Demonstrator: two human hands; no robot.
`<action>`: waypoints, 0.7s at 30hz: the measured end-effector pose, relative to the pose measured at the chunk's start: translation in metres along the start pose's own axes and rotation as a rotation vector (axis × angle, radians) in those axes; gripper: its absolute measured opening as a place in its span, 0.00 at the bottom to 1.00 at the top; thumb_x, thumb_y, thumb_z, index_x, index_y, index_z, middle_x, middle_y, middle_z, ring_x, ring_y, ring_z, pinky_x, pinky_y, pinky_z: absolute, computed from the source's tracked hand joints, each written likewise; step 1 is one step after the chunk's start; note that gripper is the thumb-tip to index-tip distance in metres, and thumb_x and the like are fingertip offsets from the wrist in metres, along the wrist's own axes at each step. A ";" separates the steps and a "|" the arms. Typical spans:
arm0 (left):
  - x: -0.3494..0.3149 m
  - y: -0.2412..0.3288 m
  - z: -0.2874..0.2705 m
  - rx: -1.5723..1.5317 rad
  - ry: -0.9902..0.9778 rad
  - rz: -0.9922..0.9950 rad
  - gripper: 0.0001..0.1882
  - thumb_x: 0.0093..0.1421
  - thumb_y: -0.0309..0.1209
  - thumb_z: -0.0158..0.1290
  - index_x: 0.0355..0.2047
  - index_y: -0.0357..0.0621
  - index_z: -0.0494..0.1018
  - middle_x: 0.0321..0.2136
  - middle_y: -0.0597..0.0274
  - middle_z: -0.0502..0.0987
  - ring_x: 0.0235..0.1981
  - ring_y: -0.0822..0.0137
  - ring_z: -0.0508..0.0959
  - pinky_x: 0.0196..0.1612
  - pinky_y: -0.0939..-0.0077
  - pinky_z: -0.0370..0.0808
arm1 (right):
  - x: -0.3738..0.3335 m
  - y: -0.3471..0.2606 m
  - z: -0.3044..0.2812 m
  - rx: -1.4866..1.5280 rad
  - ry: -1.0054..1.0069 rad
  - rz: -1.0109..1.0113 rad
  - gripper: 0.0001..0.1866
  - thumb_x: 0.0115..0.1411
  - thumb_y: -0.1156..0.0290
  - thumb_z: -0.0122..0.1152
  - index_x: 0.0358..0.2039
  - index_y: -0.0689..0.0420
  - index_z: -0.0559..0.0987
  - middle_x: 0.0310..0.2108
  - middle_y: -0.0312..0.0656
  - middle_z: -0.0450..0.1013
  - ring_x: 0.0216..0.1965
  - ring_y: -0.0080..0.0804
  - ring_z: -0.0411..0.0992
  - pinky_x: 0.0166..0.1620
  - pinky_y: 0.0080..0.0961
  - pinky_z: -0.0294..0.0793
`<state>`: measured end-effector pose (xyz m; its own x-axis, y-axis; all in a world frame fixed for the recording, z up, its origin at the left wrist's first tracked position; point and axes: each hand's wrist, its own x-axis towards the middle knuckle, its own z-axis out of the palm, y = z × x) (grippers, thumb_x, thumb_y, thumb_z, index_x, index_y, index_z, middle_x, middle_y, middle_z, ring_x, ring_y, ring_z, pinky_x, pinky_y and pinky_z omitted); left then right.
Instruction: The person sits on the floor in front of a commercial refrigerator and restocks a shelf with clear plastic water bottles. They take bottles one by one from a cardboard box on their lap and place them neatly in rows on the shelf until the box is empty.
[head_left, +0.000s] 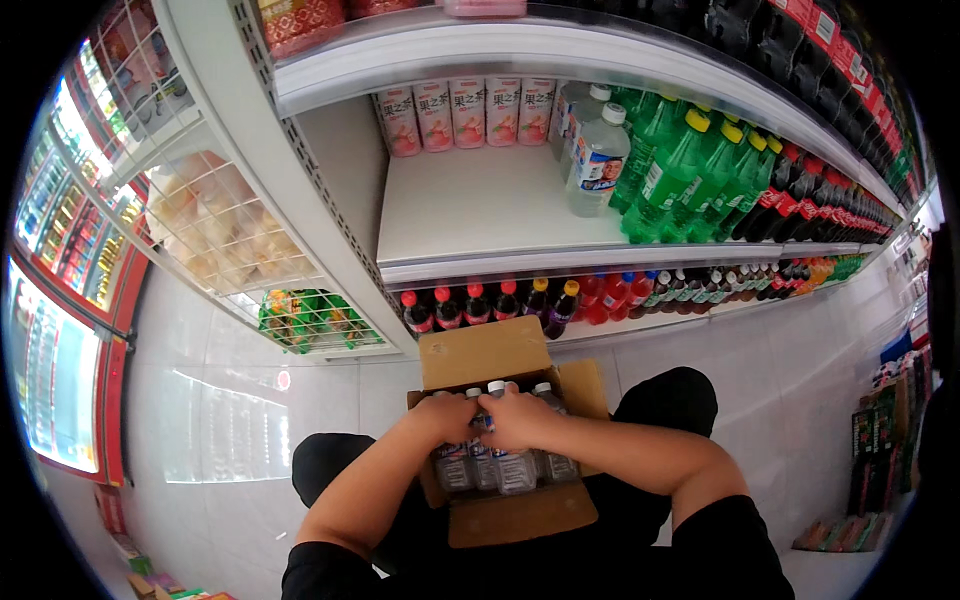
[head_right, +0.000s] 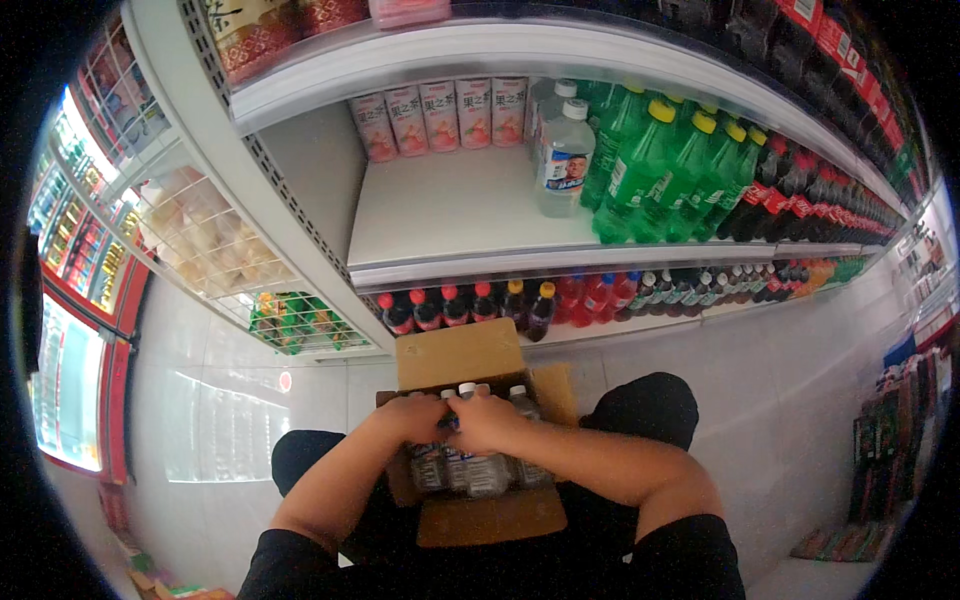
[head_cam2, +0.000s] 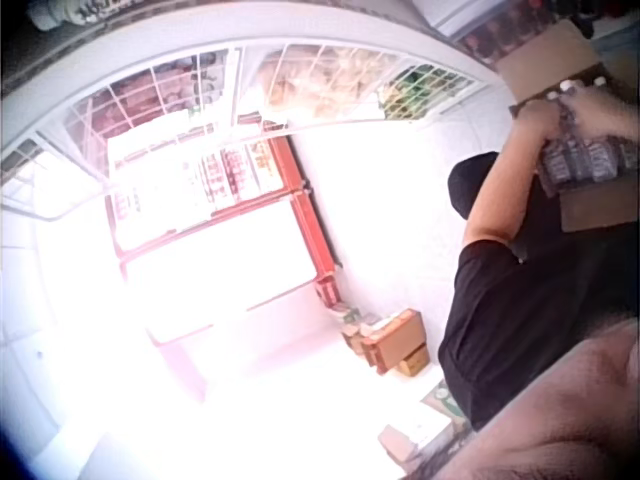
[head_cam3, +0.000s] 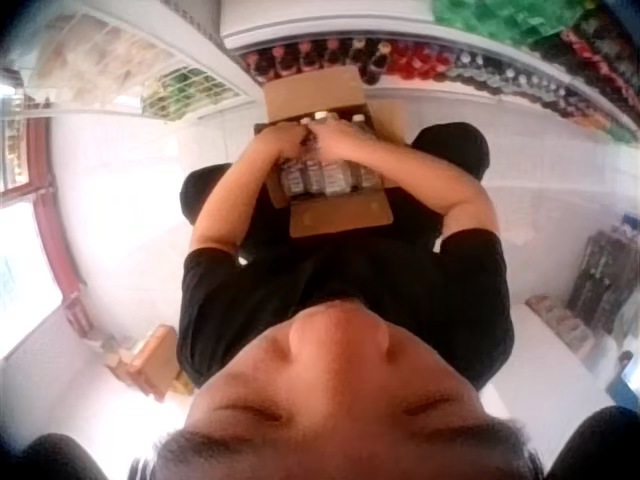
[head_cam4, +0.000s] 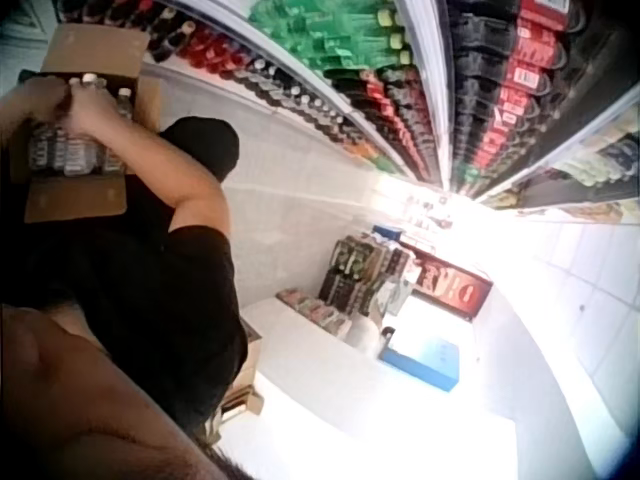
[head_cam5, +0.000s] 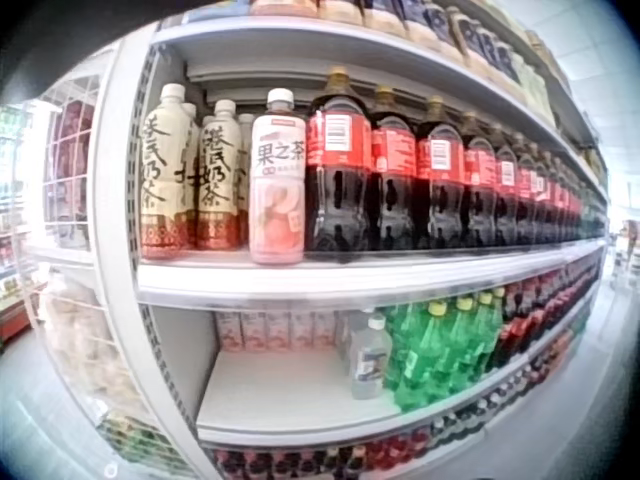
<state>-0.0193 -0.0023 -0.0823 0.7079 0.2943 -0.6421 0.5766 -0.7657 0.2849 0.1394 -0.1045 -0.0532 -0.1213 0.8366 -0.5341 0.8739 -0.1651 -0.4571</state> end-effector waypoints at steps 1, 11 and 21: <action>0.000 -0.003 -0.001 -0.030 -0.008 0.019 0.32 0.59 0.48 0.61 0.59 0.46 0.72 0.51 0.44 0.79 0.53 0.44 0.79 0.54 0.49 0.77 | 0.006 0.004 0.001 0.023 0.008 -0.003 0.35 0.54 0.46 0.69 0.59 0.47 0.72 0.57 0.65 0.65 0.50 0.66 0.75 0.51 0.55 0.77; -0.003 0.006 -0.005 -0.060 -0.002 0.032 0.31 0.61 0.52 0.60 0.60 0.51 0.72 0.50 0.44 0.79 0.52 0.42 0.79 0.53 0.47 0.77 | 0.006 0.030 -0.017 0.258 0.227 -0.180 0.24 0.57 0.57 0.68 0.52 0.47 0.75 0.52 0.59 0.69 0.54 0.59 0.72 0.55 0.46 0.74; -0.008 0.004 0.001 -0.017 0.055 0.010 0.32 0.63 0.56 0.56 0.57 0.45 0.73 0.52 0.45 0.78 0.54 0.45 0.79 0.53 0.48 0.78 | -0.085 0.007 -0.171 0.081 1.252 -0.302 0.25 0.54 0.68 0.71 0.53 0.52 0.75 0.50 0.54 0.69 0.51 0.57 0.72 0.55 0.44 0.73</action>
<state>-0.0230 -0.0085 -0.0764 0.7349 0.3181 -0.5989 0.5759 -0.7591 0.3035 0.2364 -0.0874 0.1110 0.2520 0.7561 0.6040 0.8532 0.1209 -0.5074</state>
